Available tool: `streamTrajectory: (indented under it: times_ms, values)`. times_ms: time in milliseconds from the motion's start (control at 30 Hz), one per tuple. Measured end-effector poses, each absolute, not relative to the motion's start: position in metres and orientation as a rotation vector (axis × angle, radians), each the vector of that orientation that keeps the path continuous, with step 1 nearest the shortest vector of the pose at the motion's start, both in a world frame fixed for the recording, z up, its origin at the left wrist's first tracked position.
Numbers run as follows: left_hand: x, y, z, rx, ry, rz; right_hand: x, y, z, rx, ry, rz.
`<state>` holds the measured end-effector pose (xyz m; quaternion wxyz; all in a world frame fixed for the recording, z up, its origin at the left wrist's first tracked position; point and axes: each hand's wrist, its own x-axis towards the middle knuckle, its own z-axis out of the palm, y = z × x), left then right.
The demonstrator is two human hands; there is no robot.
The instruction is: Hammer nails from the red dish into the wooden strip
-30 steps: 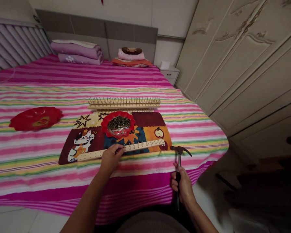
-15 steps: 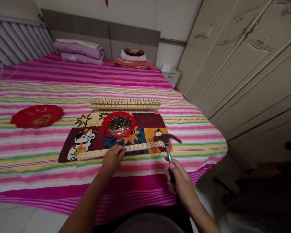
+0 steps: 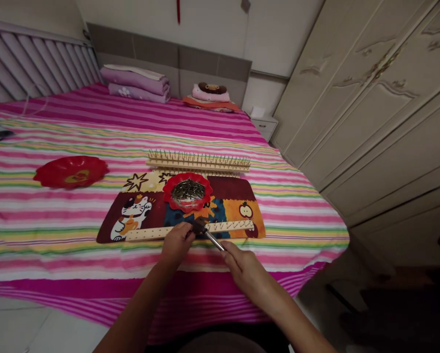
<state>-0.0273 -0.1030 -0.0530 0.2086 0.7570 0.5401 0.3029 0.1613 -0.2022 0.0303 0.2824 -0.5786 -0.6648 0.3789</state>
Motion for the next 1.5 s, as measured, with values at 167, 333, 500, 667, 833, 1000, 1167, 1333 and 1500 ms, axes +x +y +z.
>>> streamTrajectory:
  times_ms: [167,333,500,667,833,1000,1167,1333,1500]
  values:
    - [-0.025,-0.104,-0.054,2.098,1.475,0.911,0.177,-0.223,0.024,-1.516,-1.474,1.078]
    - [-0.027,-0.105,-0.052,2.048,1.473,0.895,0.200,-0.233,-0.001,-1.520,-0.635,1.090]
    - [-0.038,-0.086,-0.029,2.043,1.639,0.899,0.222,-0.234,-0.046,-1.296,-0.161,1.110]
    - [-0.032,-0.041,0.003,2.357,1.800,0.550,0.229,-0.240,-0.084,-1.239,-0.046,1.165]
    - [-0.011,-0.006,0.006,2.444,1.827,0.036,0.230,-0.241,-0.092,-1.226,-0.053,1.169]
    - [-0.008,0.002,0.002,2.431,1.783,0.033,0.234,-0.240,-0.094,-1.194,-0.043,1.193]
    - [-0.026,-0.012,0.015,2.223,1.775,0.387,0.234,-0.239,-0.094,-1.187,-0.035,1.205]
    - [-0.051,-0.049,0.014,1.614,1.460,0.921,0.231,-0.240,-0.088,-1.183,-0.028,1.207]
    - [-0.059,-0.078,-0.017,1.437,1.403,0.879,0.229,-0.239,-0.084,-1.171,-0.022,1.209]
